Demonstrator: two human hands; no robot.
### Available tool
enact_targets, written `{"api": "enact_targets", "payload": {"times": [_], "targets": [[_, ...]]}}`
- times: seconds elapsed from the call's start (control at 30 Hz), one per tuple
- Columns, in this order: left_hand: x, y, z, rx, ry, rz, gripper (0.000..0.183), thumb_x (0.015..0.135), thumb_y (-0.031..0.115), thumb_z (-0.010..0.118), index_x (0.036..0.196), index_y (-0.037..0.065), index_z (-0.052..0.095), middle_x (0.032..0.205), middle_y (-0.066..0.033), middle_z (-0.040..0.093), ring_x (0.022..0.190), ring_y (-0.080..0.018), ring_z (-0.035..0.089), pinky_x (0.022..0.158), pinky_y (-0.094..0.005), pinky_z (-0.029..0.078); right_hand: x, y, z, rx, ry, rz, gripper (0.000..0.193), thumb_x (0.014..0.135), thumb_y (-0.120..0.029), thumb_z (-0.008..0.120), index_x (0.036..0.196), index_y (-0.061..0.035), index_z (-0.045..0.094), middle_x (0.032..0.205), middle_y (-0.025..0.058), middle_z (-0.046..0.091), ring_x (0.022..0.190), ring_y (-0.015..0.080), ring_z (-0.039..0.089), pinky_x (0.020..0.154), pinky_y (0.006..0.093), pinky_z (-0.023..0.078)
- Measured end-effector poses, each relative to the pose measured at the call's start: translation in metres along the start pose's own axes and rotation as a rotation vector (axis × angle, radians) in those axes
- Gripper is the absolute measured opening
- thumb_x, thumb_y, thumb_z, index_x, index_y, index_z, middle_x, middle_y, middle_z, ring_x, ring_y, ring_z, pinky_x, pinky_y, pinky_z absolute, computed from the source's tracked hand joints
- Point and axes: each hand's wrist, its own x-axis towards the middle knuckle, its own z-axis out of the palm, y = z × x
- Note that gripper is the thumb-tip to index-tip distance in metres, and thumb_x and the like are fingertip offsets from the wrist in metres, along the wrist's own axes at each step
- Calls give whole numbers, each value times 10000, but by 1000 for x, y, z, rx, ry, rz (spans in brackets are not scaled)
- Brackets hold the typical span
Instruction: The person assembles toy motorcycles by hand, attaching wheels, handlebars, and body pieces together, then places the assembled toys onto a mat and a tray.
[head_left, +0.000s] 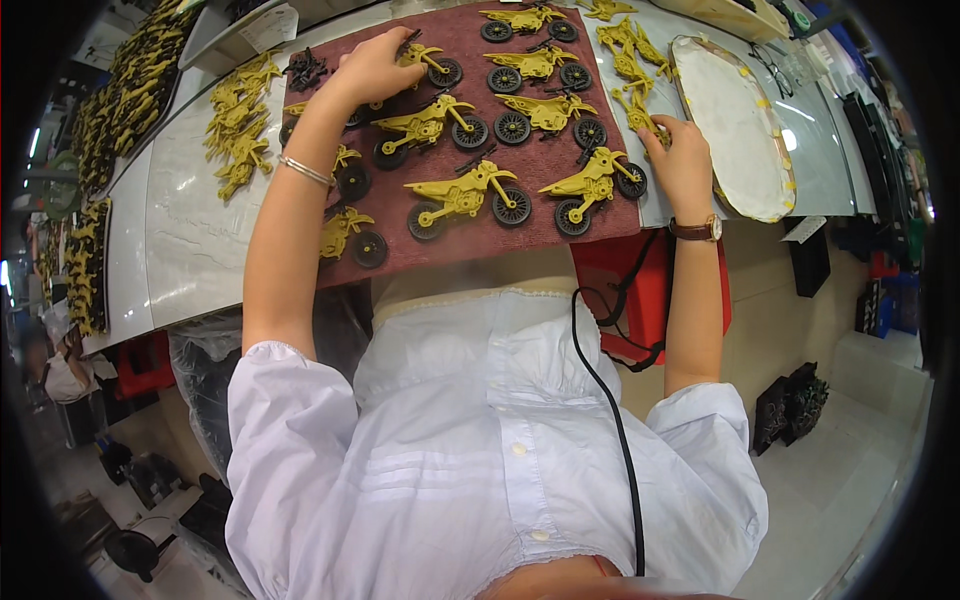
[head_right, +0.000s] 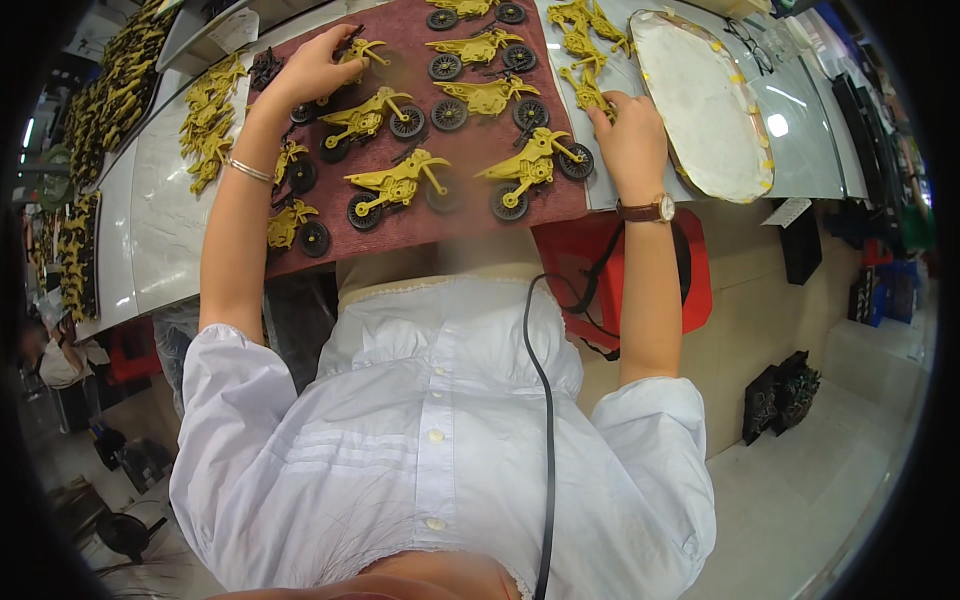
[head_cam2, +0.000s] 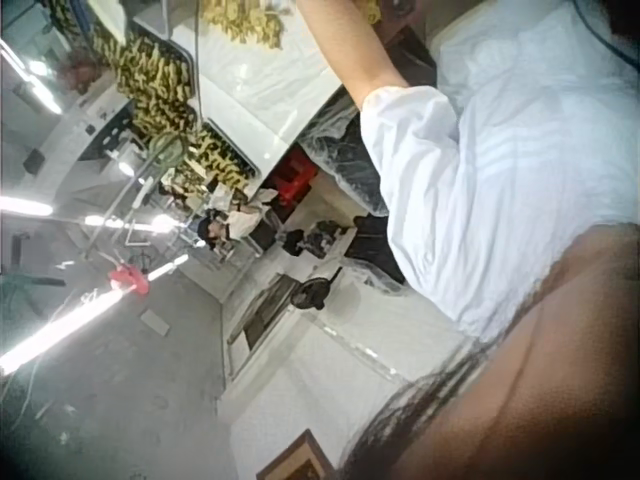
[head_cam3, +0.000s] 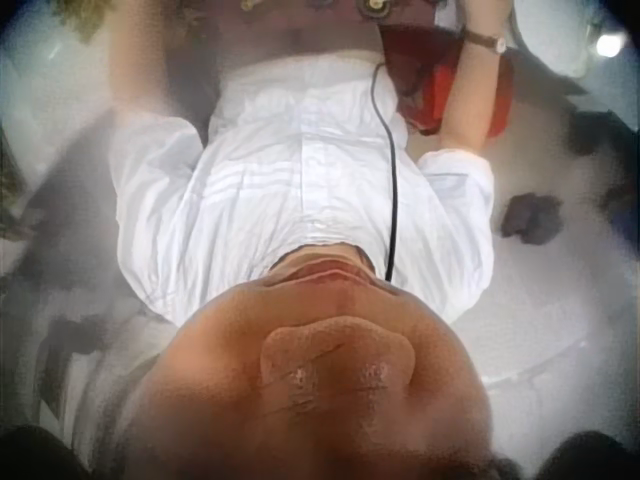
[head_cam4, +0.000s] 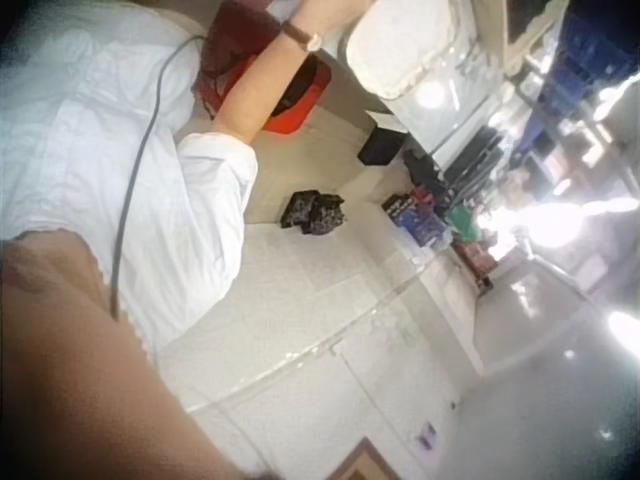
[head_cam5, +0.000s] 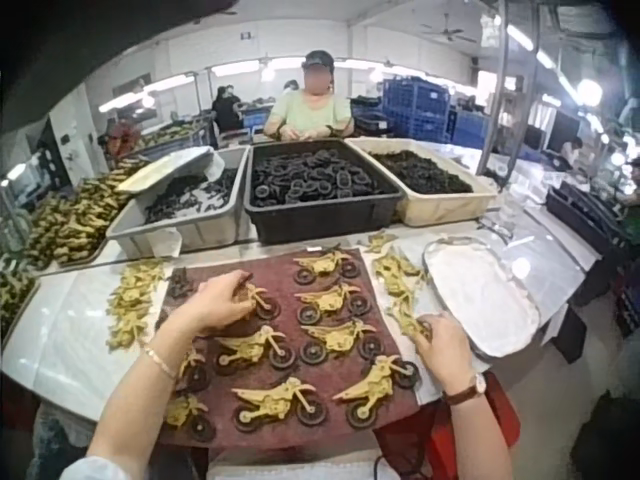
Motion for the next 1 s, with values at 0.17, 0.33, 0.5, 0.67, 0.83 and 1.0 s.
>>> {"api": "enact_targets", "payload": {"times": [0.17, 0.33, 0.5, 0.67, 0.83, 1.0], "targets": [[-15, 57, 1, 180, 445, 247, 522, 737, 257, 611, 1221, 110, 481, 1099, -111, 552, 1019, -274, 529, 857, -438, 366, -8, 3, -2, 88, 15, 1, 250, 732, -164, 661, 947, -37, 642, 826, 193, 581, 783, 341, 565, 707, 397, 454], [-4, 46, 15, 290, 321, 116, 503, 749, 235, 596, 1224, 117, 480, 1080, -103, 564, 991, -271, 543, 844, -434, 372, -10, 5, -1, 118, 48, -8, 252, 734, -160, 661, 946, -26, 639, 822, 189, 580, 781, 335, 565, 705, 390, 452], [-1, 28, 12, 324, 144, 21, 483, 773, 257, 589, 1234, 161, 483, 1072, -73, 563, 976, -267, 551, 794, -462, 401, -19, 10, -1, 188, 83, -5, 242, 742, -150, 654, 940, -11, 635, 836, 186, 587, 793, 332, 569, 710, 381, 454], [-6, 59, 7, 112, 311, 282, 294, 767, 246, 598, 1035, 124, 615, 971, -75, 593, 912, -273, 558, 787, -405, 420, -25, 16, 2, 200, 147, 20, 200, 757, -134, 626, 916, -13, 636, 845, 171, 601, 754, 313, 584, 696, 376, 461], [-17, 102, 19, -75, 97, 458, 205, 788, 267, 592, 908, 115, 661, 912, -75, 593, 901, -264, 536, 801, -376, 403, -30, 3, -4, 175, 210, 75, 186, 774, -129, 610, 910, -3, 621, 854, 160, 605, 740, 281, 596, 671, 352, 474], [-21, 107, 24, 72, 90, 395, 228, 792, 306, 593, 927, 130, 644, 967, -54, 545, 953, -242, 481, 853, -376, 335, -44, -27, -1, 882, 209, 172, 204, 856, -124, 550, 996, 24, 540, 872, 82, 578, 757, 153, 610, 647, 278, 476]]}}
